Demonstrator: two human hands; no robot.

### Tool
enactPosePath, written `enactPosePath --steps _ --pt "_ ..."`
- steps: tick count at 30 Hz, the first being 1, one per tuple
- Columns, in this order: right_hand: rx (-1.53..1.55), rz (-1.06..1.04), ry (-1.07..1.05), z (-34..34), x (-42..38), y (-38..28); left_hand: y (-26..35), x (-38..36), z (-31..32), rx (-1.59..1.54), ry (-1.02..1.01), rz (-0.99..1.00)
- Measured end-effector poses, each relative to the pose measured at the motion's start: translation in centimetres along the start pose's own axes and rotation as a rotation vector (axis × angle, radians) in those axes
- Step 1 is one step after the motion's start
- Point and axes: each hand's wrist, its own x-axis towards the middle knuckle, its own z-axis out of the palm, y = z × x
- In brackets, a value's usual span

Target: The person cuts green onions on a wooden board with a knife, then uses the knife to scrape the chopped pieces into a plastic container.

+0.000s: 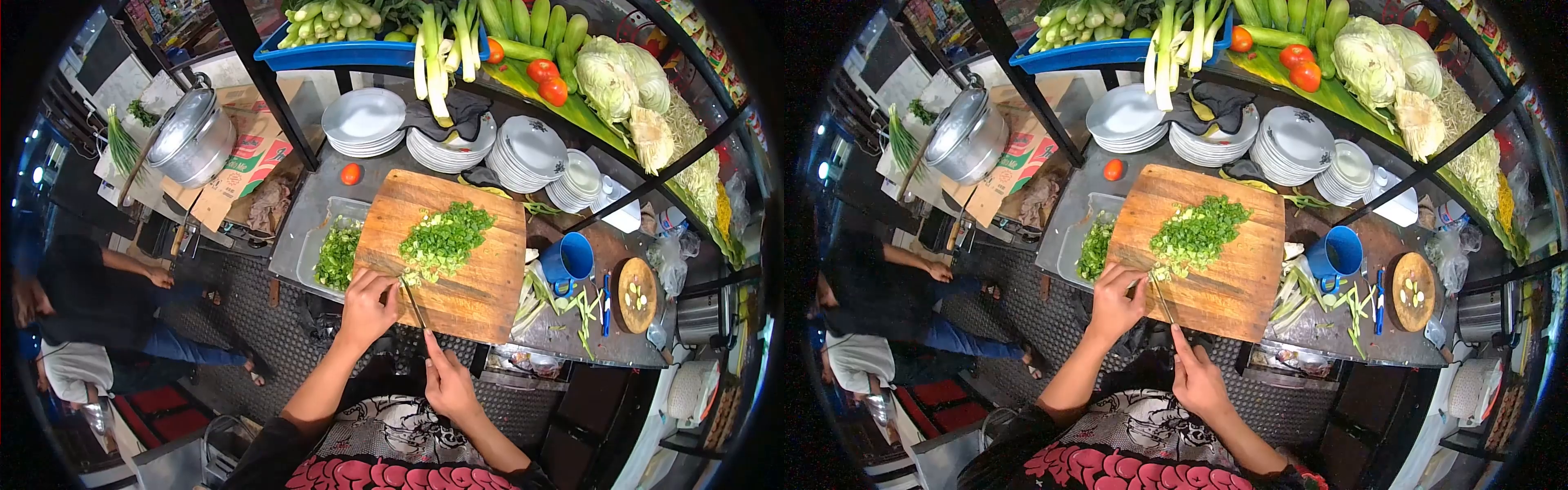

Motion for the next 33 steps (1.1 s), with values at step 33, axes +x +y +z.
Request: enactPosePath --steps 33 --pt "0.057 -0.021 0.042 -0.2 -0.5 0.3 -0.6 -0.5 -0.1 0.071 0.025 0.040"
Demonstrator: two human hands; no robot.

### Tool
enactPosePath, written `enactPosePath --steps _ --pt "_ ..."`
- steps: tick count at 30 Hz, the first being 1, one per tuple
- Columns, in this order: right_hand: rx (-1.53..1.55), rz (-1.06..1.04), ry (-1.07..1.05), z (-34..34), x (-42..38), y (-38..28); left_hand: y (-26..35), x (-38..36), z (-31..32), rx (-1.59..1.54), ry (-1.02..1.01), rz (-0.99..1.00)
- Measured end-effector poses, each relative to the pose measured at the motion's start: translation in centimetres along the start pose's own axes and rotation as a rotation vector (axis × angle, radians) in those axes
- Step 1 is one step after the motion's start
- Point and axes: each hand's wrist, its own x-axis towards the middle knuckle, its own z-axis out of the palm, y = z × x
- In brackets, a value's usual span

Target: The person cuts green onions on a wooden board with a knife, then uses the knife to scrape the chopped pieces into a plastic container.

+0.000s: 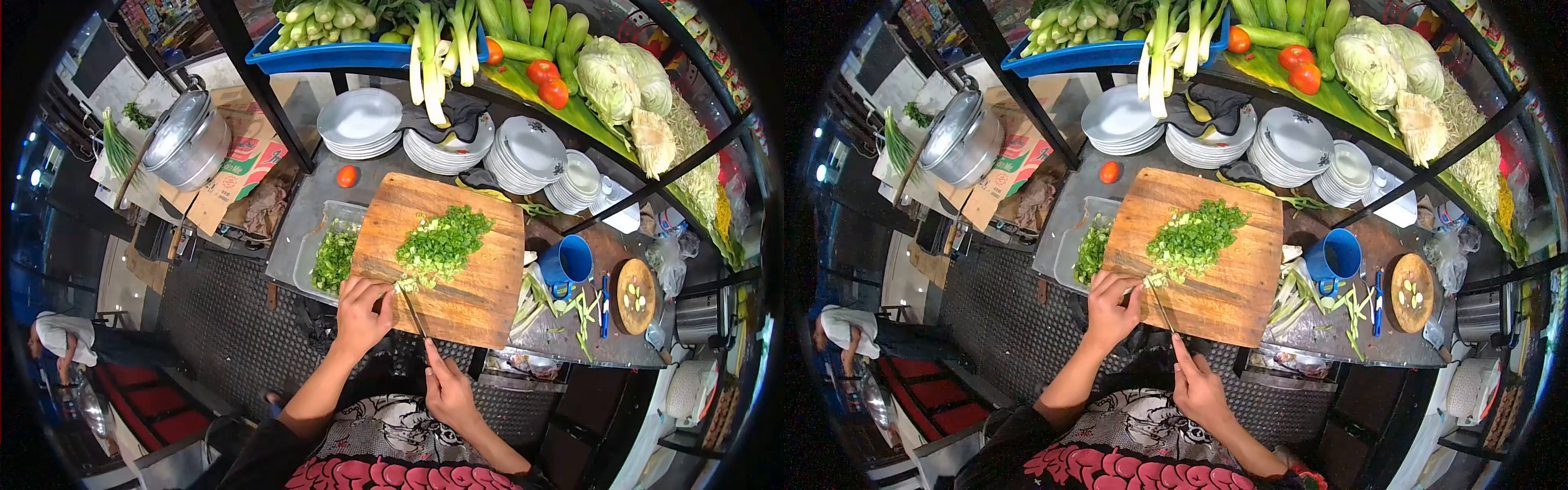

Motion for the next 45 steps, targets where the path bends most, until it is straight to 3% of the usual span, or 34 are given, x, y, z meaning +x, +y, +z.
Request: enactPosePath --steps 10,14,15,17,18,21,24,31,35,40,45 --pt "0.013 0.054 -0.009 -1.3 0.7 -1.3 0.0 0.1 0.0 0.007 0.010 0.015" --pt "-0.010 -0.005 0.121 -2.2 1.2 -0.4 -0.2 0.0 -0.1 0.006 -0.016 0.006" --pt "0.028 0.077 0.051 -3.3 1.3 -0.7 -0.2 0.1 -0.2 0.006 -0.025 0.001" --pt "0.010 -0.052 0.148 -4.8 1.8 -0.5 -0.1 0.3 -0.5 0.010 -0.051 -0.012" --pt "0.055 0.070 0.084 -6.1 1.8 -0.5 -0.1 0.4 -0.7 0.010 -0.065 -0.018" --pt "-0.151 0.168 -0.019 -9.4 2.2 -0.7 -0.6 0.8 -1.0 0.016 -0.094 -0.018" --pt "-0.264 -0.191 0.052 -10.3 3.1 0.8 -0.8 1.1 -1.2 0.004 -0.107 -0.015" --pt "-0.422 -0.257 0.112 -11.6 7.2 1.6 -1.2 0.9 -0.9 -0.021 -0.084 0.009" --pt "-0.267 -0.222 0.030 -13.9 7.3 2.4 -1.3 0.7 -0.9 -0.016 -0.081 0.005" --pt "-0.500 -0.025 0.004 -15.9 7.0 4.0 -1.2 0.7 -0.7 -0.007 -0.078 0.012" --pt "-0.517 -0.053 0.001 -15.8 9.7 4.0 -1.0 0.8 -0.8 -0.014 -0.081 0.007"
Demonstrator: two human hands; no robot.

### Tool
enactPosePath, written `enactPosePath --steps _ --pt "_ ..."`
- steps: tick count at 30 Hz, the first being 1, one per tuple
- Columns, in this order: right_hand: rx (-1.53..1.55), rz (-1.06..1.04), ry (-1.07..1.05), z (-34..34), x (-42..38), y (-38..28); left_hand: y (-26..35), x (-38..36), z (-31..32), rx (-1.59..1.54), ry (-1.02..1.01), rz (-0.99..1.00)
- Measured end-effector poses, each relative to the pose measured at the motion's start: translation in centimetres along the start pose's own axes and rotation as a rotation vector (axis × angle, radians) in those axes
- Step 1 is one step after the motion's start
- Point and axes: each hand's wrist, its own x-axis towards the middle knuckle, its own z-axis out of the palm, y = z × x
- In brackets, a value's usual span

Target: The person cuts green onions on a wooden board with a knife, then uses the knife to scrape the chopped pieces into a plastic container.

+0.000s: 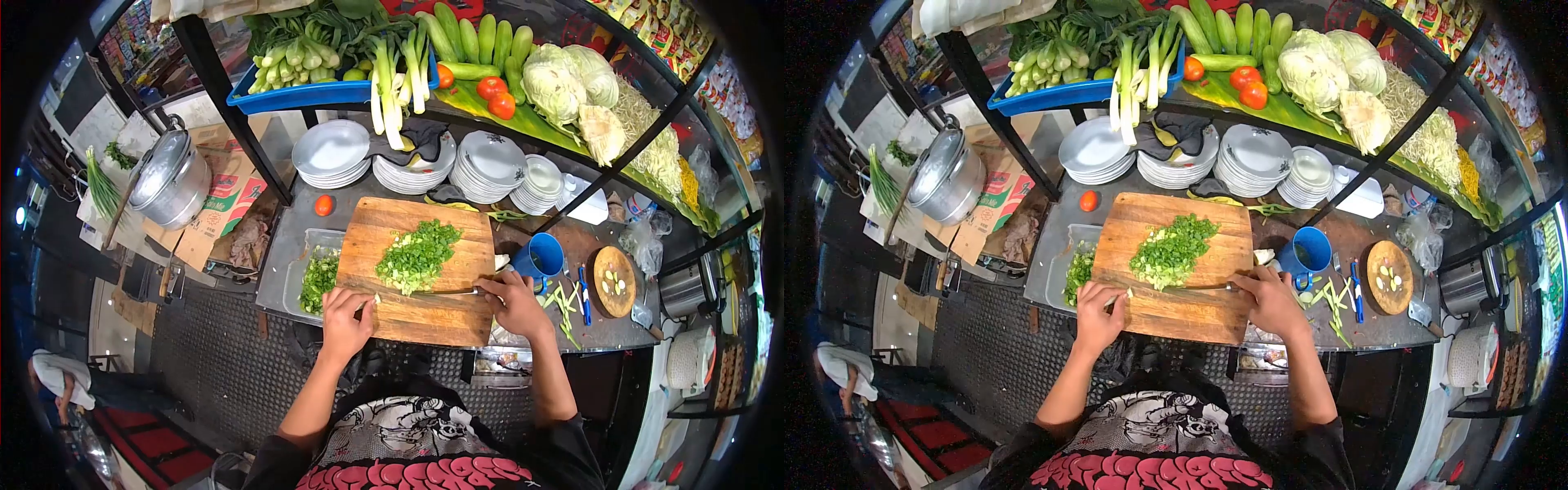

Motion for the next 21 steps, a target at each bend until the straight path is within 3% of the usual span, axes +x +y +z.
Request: enactPosePath --steps 8,12,21 --pt "0.062 -0.069 -0.049 1.4 -0.5 -1.9 0.0 -0.1 0.1 -0.013 -0.005 -0.035" --pt "0.095 -0.045 0.049 1.1 0.3 -2.1 0.1 -0.1 0.0 -0.010 -0.006 -0.035" --pt "0.112 -0.057 0.054 2.2 -0.5 -2.4 0.1 0.0 0.1 -0.005 -0.004 -0.027"
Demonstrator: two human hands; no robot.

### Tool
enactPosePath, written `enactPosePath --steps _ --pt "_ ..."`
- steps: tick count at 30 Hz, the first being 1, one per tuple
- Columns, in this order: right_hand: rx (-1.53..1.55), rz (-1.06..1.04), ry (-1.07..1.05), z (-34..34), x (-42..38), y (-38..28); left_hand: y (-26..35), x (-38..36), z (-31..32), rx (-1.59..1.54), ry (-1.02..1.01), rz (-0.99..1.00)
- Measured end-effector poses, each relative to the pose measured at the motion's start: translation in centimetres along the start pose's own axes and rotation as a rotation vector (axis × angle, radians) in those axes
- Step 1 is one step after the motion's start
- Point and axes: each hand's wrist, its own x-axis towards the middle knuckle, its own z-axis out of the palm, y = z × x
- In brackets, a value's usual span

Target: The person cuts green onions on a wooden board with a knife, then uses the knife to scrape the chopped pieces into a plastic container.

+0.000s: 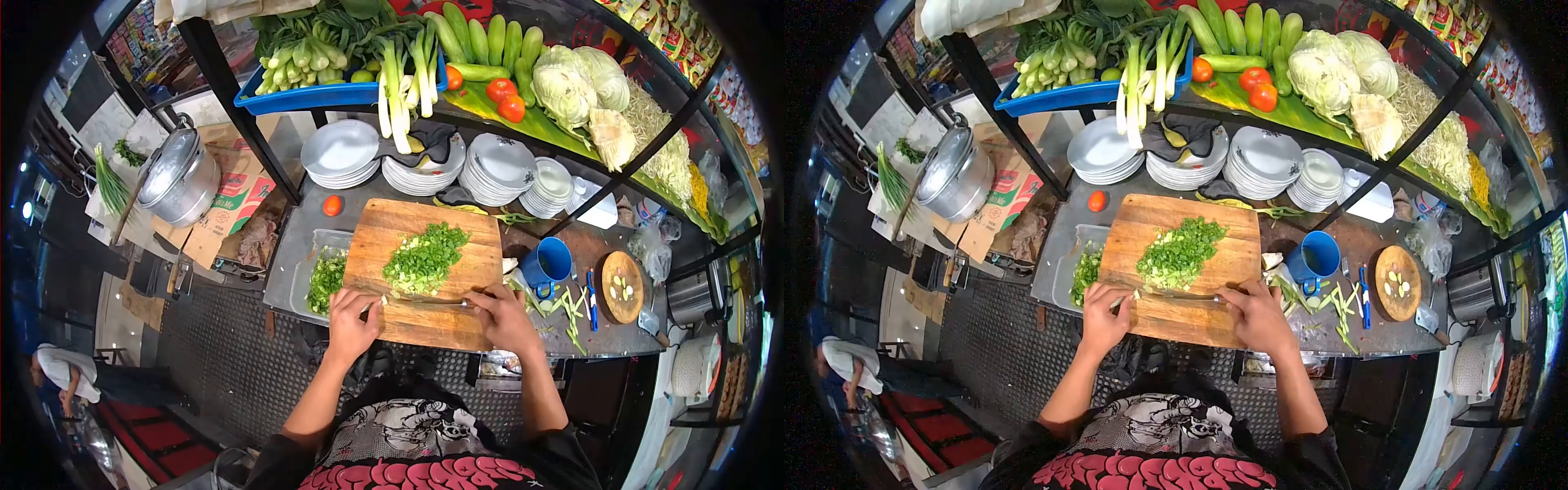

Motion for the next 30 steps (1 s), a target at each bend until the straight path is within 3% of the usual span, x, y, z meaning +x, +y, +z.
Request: enactPosePath --steps 5,8,11,15,21,23,24,25,30 --pt "0.004 -0.021 0.076 -0.9 -0.5 0.1 -0.1 0.2 -0.2 0.004 -0.010 0.007" --pt "0.235 0.184 -0.007 -1.6 -0.2 -0.2 -0.1 0.4 -0.3 0.006 -0.011 0.020" --pt "0.222 0.129 0.096 -1.3 -0.3 -0.1 -0.2 0.5 -0.2 0.004 -0.028 0.026" --pt "0.325 0.115 0.007 -1.5 -1.2 -0.8 -0.2 0.6 -0.3 -0.046 -0.038 0.020" --pt "0.585 0.146 -0.067 5.0 -5.2 -4.6 -0.2 -0.1 -0.6 -0.010 -0.002 -0.019" --pt "0.478 0.145 -0.022 6.5 -5.3 -7.7 0.1 -0.3 -0.5 0.000 0.006 -0.045" --pt "0.472 0.214 -0.109 7.1 -5.1 -8.5 0.0 -0.3 -0.4 0.013 0.011 -0.045" --pt "0.393 0.071 -0.020 8.2 -5.1 -8.7 0.0 -0.2 -0.4 0.015 0.016 -0.044" --pt "0.294 -0.009 0.006 10.1 -4.9 -8.9 -0.3 0.0 -0.3 0.015 0.039 -0.007"
